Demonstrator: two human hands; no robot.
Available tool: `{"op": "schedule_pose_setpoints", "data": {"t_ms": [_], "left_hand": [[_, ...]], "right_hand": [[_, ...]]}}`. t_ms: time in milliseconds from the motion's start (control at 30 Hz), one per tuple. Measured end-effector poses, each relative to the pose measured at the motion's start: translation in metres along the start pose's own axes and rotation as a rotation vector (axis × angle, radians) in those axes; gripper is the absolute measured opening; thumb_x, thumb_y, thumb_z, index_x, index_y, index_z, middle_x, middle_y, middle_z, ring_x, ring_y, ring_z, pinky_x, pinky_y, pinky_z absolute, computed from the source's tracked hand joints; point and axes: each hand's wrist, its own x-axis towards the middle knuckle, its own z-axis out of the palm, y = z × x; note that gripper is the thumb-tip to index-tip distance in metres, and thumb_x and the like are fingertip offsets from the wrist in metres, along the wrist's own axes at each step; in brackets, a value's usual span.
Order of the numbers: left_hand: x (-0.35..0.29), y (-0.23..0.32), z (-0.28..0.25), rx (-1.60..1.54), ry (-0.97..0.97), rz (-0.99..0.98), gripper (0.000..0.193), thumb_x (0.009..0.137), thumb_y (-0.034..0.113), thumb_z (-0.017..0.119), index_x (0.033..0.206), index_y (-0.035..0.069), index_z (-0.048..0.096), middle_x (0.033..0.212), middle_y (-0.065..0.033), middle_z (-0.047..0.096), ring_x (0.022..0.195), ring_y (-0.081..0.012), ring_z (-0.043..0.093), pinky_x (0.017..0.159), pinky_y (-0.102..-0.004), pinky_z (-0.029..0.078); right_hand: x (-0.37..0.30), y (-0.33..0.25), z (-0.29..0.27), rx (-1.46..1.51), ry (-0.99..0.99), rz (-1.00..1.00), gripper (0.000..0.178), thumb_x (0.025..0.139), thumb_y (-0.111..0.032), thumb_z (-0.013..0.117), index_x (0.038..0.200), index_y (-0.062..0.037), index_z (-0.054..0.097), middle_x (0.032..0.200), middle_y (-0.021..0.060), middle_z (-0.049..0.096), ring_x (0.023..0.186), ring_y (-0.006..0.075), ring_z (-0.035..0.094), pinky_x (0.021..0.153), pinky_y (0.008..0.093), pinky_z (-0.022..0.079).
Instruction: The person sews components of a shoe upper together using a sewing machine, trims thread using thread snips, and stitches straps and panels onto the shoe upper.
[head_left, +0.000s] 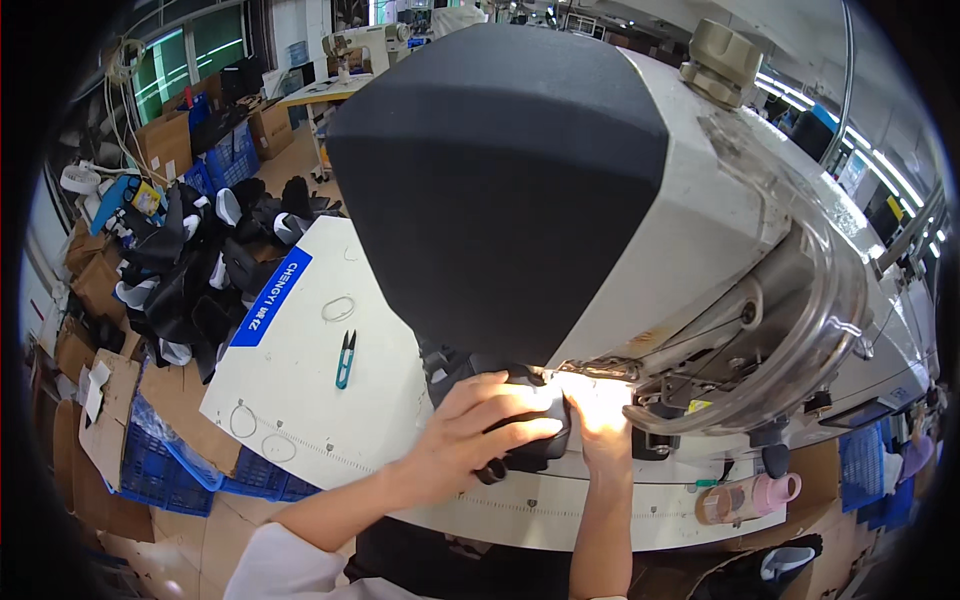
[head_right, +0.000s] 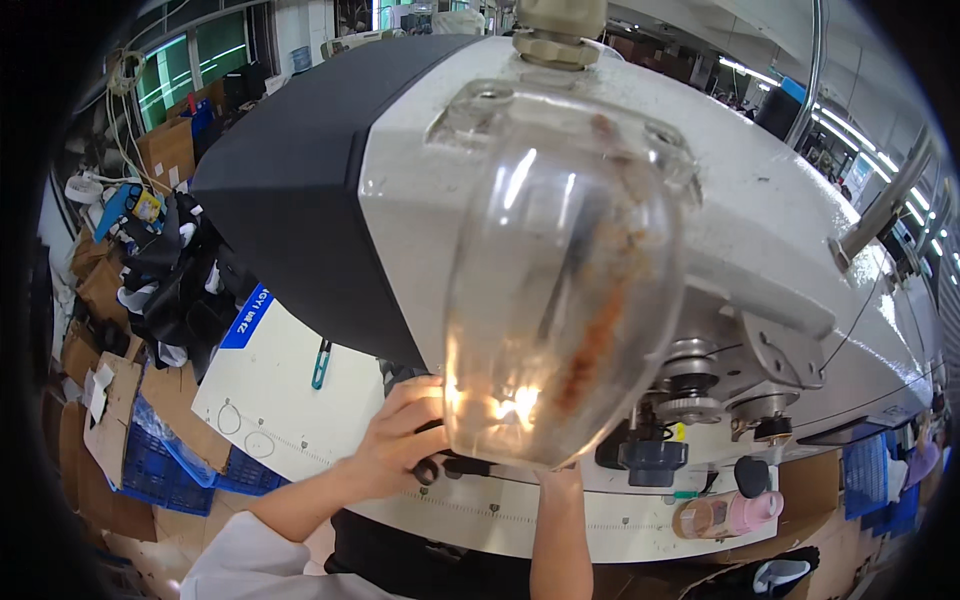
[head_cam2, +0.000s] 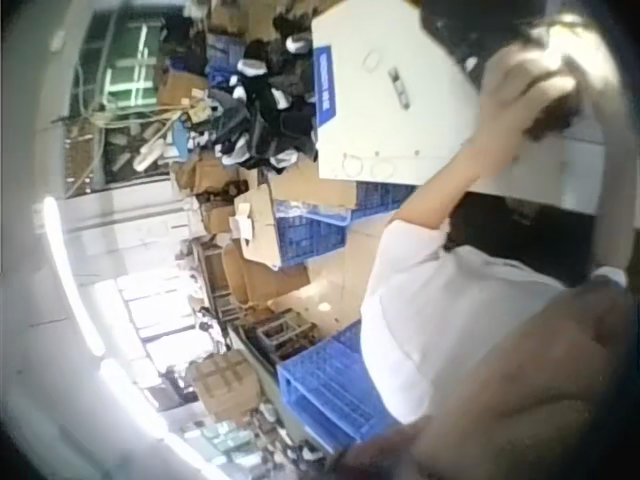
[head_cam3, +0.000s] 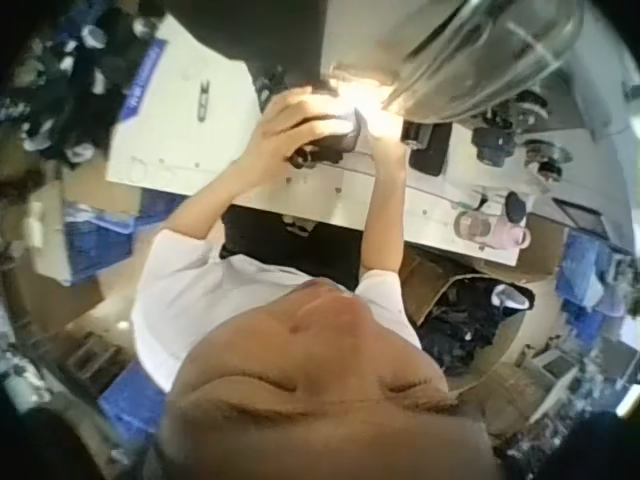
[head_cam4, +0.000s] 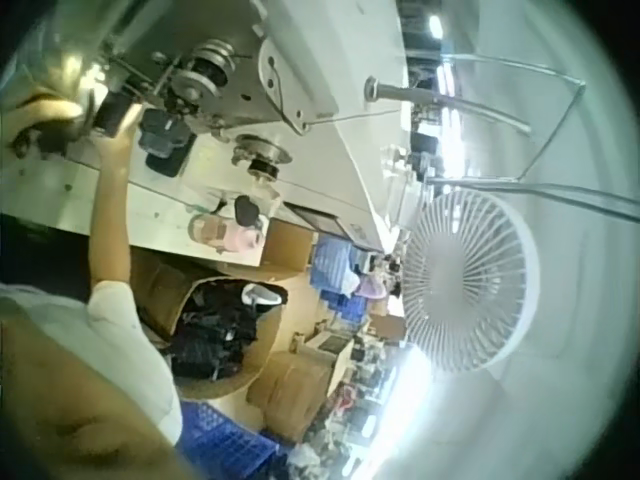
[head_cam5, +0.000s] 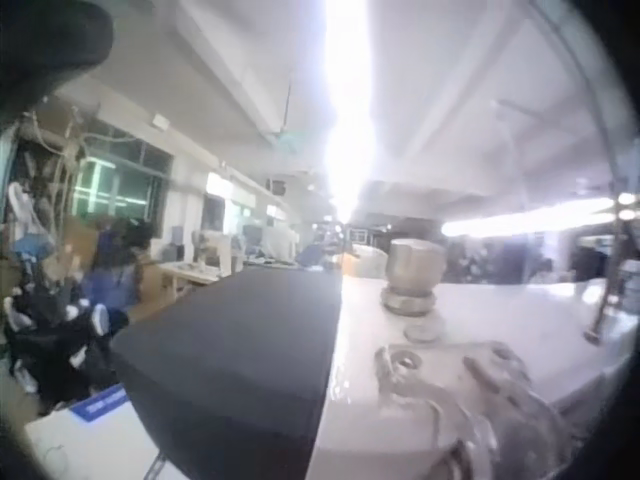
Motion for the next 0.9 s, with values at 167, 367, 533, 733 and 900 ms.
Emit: {"op": "schedule_pose_setpoints", "data": {"t_ms": [167, 367, 533, 733, 900], "left_hand": [[0.0, -0.008, -0.014, -0.093, -0.151, -0.094, 0.066, 0.053, -0.008, 0.069, 0.112, 0.021, 0.063, 0.111, -0.0049, 0.052, 0.11, -0.0282, 0.048, 0.101, -0.0461, 0.038], [0.006, -0.013, -0.015, -0.117, -0.134, -0.099, 0.059, 0.055, -0.005, 0.07, 0.107, 0.022, 0.066, 0.11, -0.0027, 0.055, 0.109, -0.0266, 0.05, 0.096, -0.043, 0.042], [0.012, -0.027, -0.024, -0.186, -0.163, -0.126, 0.052, 0.054, -0.007, 0.069, 0.099, 0.021, 0.07, 0.107, -0.002, 0.059, 0.104, -0.0244, 0.054, 0.089, -0.0364, 0.044], [0.02, -0.042, -0.024, -0.414, -0.121, -0.066, 0.055, 0.048, -0.015, 0.064, 0.091, 0.017, 0.073, 0.102, -0.0043, 0.064, 0.093, -0.0222, 0.061, 0.082, -0.0312, 0.049], [0.021, -0.054, -0.027, -0.538, -0.201, -0.226, 0.056, 0.048, -0.018, 0.06, 0.091, 0.016, 0.073, 0.1, -0.0046, 0.065, 0.095, -0.0216, 0.061, 0.085, -0.0304, 0.048]], "right_hand": [[0.003, -0.021, 0.012, 0.698, -0.119, 0.132, 0.012, 0.081, -0.003, 0.063, 0.092, 0.0003, 0.062, 0.089, 0.0051, 0.062, 0.08, 0.0127, 0.058, 0.073, 0.0274, 0.048], [-0.002, -0.034, 0.014, 0.437, -0.063, 0.136, 0.011, 0.081, -0.003, 0.063, 0.092, -0.0009, 0.062, 0.089, 0.0049, 0.062, 0.082, 0.0125, 0.058, 0.076, 0.0281, 0.048], [-0.002, -0.035, 0.015, 0.491, -0.065, 0.168, 0.012, 0.082, -0.003, 0.063, 0.093, -0.0013, 0.061, 0.09, 0.0046, 0.061, 0.082, 0.0119, 0.057, 0.075, 0.0274, 0.048], [0.006, 0.001, -0.009, 0.431, -0.088, 0.203, 0.01, 0.08, -0.003, 0.063, 0.089, -0.002, 0.06, 0.088, 0.0037, 0.059, 0.079, 0.0102, 0.054, 0.069, 0.0248, 0.046], [-0.002, 0.003, -0.005, 0.191, 0.077, 0.145, 0.011, 0.076, 0.0, 0.064, 0.079, -0.0016, 0.053, 0.078, 0.0013, 0.051, 0.071, 0.0107, 0.048, 0.068, 0.0256, 0.043]]}}
